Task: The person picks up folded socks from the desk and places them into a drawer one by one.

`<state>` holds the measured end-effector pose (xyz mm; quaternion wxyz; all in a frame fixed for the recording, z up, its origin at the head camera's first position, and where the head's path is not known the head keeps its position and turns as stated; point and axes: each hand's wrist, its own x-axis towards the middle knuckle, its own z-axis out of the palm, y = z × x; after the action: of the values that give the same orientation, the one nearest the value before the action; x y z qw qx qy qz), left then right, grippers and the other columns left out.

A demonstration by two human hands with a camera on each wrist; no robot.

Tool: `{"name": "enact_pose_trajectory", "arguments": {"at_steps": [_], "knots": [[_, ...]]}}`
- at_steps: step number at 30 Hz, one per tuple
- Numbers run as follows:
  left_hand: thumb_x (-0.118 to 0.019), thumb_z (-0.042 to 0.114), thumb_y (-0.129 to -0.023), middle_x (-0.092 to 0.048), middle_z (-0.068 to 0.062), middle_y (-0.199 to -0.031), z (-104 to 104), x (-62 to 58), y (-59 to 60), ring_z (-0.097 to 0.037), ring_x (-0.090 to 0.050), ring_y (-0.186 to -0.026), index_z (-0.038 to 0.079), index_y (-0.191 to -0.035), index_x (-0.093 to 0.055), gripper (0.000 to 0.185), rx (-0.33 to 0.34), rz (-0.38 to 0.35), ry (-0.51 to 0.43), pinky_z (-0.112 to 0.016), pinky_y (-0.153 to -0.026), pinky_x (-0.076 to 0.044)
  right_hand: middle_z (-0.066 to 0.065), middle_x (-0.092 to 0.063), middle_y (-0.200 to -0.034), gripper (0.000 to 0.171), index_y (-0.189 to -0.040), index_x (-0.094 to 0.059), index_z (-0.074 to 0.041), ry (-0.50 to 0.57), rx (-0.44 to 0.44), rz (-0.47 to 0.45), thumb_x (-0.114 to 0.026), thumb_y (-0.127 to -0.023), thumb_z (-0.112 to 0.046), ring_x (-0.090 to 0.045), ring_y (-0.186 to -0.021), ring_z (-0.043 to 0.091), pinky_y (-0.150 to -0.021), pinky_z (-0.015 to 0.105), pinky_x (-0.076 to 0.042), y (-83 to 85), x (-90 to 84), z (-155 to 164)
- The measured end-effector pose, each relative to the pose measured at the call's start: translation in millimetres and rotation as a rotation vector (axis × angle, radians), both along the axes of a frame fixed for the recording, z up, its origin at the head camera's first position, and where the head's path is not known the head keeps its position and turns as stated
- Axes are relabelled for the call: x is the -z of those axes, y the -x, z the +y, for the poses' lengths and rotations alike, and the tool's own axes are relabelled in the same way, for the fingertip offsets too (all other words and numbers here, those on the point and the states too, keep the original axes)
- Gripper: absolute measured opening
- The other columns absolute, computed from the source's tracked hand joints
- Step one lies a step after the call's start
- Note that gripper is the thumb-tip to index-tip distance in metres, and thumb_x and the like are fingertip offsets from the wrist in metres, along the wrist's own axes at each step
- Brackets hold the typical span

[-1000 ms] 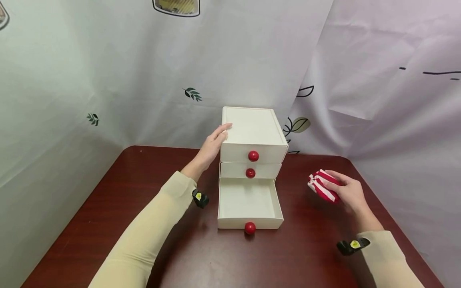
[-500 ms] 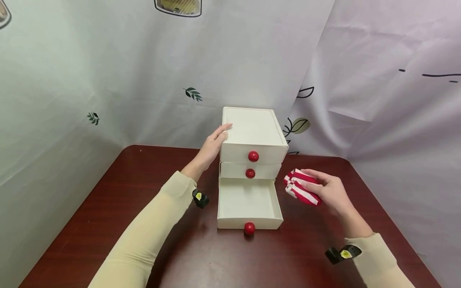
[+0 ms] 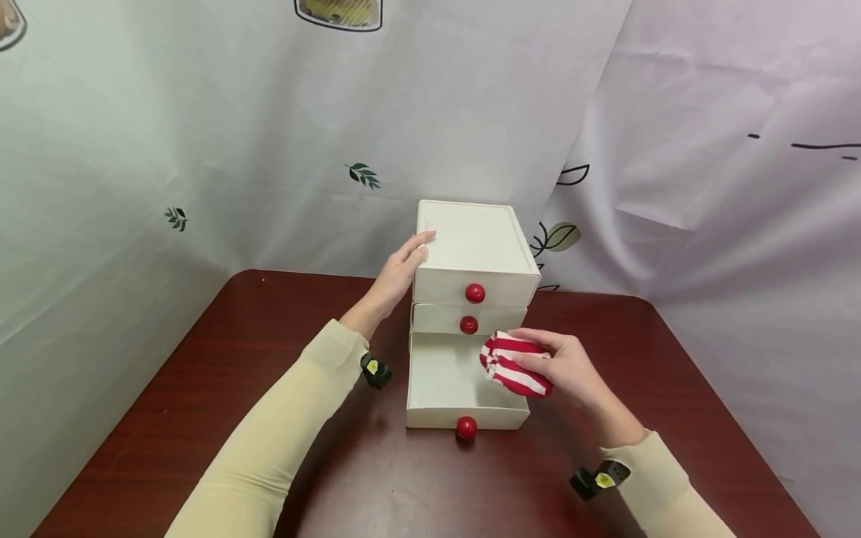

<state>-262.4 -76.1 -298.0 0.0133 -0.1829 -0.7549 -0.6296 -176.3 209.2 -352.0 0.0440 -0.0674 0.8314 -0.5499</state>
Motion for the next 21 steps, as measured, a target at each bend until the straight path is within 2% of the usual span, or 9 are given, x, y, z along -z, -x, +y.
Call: {"name": "enact_pose_trajectory", "arguments": {"at_steps": [5,11,14,21], "knots": [[-0.037,0.025,-0.1,-0.022,0.002,-0.152,-1,0.0,-0.9,-0.013,-0.002,-0.14,0.017,-0.143,-0.039,0.043,0.009,0.003,0.002,-0.042,-0.111,-0.01,0.015,-0.061,-0.109,0.043,-0.12,-0.064,-0.012,-0.045,-0.044,-0.005,-0.074,-0.08,-0.021,-0.061,-0.082,0.025,-0.064,0.036,-0.054,7.0,12.7,-17],[-0.037,0.024,-0.101,-0.023,0.001,-0.152,1,-0.1,-1.7,-0.015,-0.002,-0.141,0.016,-0.143,-0.039,0.043,0.013,0.012,0.005,-0.043,-0.111,-0.01,0.012,-0.061,-0.108,0.035,-0.116,-0.068,-0.014,-0.045,-0.082,-0.042,-0.072,-0.081,-0.012,-0.061,-0.078,0.023,-0.062,0.034,-0.054,14.3,27.8,-34],[-0.037,0.024,-0.101,-0.023,0.001,-0.152,1,0.9,0.2,-0.014,-0.002,-0.141,0.016,-0.143,-0.039,0.043,0.006,0.014,0.015,-0.044,-0.11,-0.01,0.01,-0.062,-0.108,0.032,-0.114,-0.069,-0.016,-0.116,-0.13,0.0,-0.07,-0.082,-0.012,-0.058,-0.081,0.021,-0.062,0.031,-0.052,15.7,33.9,-40],[-0.039,0.032,-0.099,-0.026,0.01,-0.15,-1,20.7,24.3,-0.011,-0.002,-0.14,0.027,-0.141,-0.042,0.042,-0.008,0.013,0.005,-0.043,-0.11,-0.008,0.009,-0.063,-0.107,0.03,-0.113,-0.069,-0.015,-0.21,-0.208,0.106,-0.068,-0.084,-0.008,-0.055,-0.087,0.022,-0.063,0.029,-0.049,18.8,44.9,-52]]}}
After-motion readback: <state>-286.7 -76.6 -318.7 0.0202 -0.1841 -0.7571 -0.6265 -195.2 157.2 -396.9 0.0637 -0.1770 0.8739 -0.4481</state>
